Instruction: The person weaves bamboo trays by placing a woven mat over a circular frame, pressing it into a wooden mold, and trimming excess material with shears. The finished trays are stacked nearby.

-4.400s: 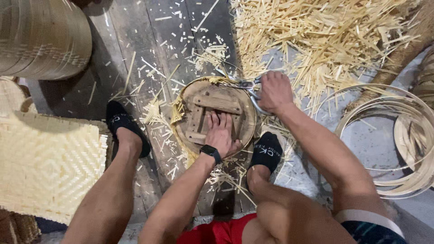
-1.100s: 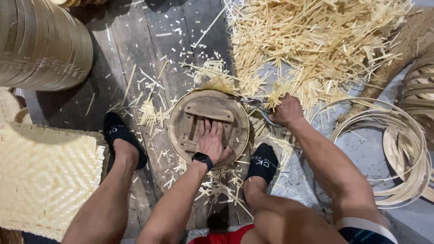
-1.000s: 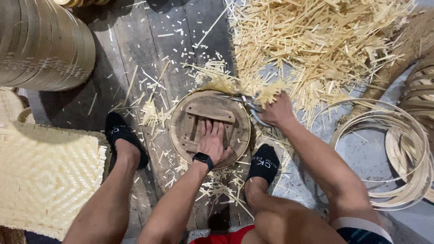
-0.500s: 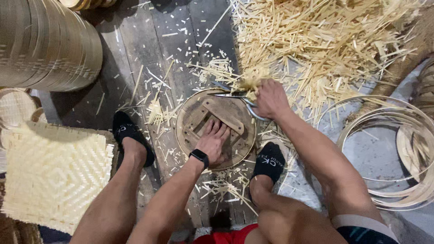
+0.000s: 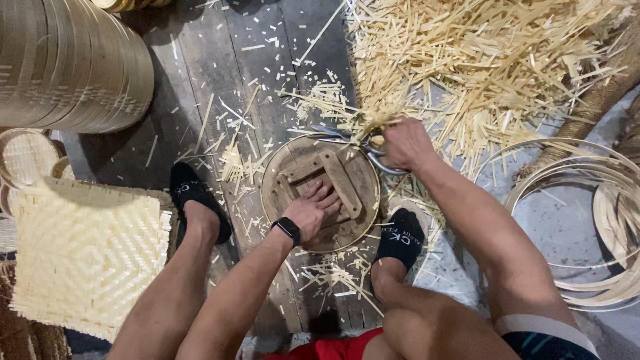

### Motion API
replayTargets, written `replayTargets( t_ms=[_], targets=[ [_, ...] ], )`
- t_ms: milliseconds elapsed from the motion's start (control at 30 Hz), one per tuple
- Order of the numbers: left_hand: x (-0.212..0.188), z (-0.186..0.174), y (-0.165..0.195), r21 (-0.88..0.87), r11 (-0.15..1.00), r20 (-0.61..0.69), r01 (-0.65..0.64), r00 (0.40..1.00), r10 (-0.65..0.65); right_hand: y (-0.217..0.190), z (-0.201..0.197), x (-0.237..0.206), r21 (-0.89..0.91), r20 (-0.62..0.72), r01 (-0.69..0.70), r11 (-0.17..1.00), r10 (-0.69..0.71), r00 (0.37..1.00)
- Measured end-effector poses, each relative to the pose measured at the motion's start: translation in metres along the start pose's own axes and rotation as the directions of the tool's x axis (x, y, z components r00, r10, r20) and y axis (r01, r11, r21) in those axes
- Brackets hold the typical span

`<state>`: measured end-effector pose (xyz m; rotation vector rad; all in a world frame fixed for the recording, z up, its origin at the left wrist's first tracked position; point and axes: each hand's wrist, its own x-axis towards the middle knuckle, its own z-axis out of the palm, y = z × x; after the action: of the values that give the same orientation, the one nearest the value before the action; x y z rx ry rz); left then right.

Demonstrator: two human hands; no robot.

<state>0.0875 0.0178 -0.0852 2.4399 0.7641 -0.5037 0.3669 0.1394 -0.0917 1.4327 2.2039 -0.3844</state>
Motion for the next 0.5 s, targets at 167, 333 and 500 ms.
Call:
replayTargets(
  t_ms=[167, 333, 500],
  targets=[
    [-0.004, -0.009, 0.003, 0.004, 1.0, 0.011, -0.018, 1.0, 0.018, 0.033, 0.003, -0.004, 0.457, -0.048, -0.152, 0.876, 0.195, 0.98],
    [0.003, -0.026, -0.017, -0.393, 0.857, -0.045, 0.334, 0.923, -0.381, 0.085, 0.031, -0.028, 0.546, 0.197, -0.643, 0.537, 0.664, 0.721],
    [0.053, -0.052, -0.083, -0.296, 0.923, -0.723, 0.247, 0.574, -0.386, 0.08, 0.044, -0.067, 0.47, 0.099, -0.636, 0.612, 0.68, 0.727]
  ],
)
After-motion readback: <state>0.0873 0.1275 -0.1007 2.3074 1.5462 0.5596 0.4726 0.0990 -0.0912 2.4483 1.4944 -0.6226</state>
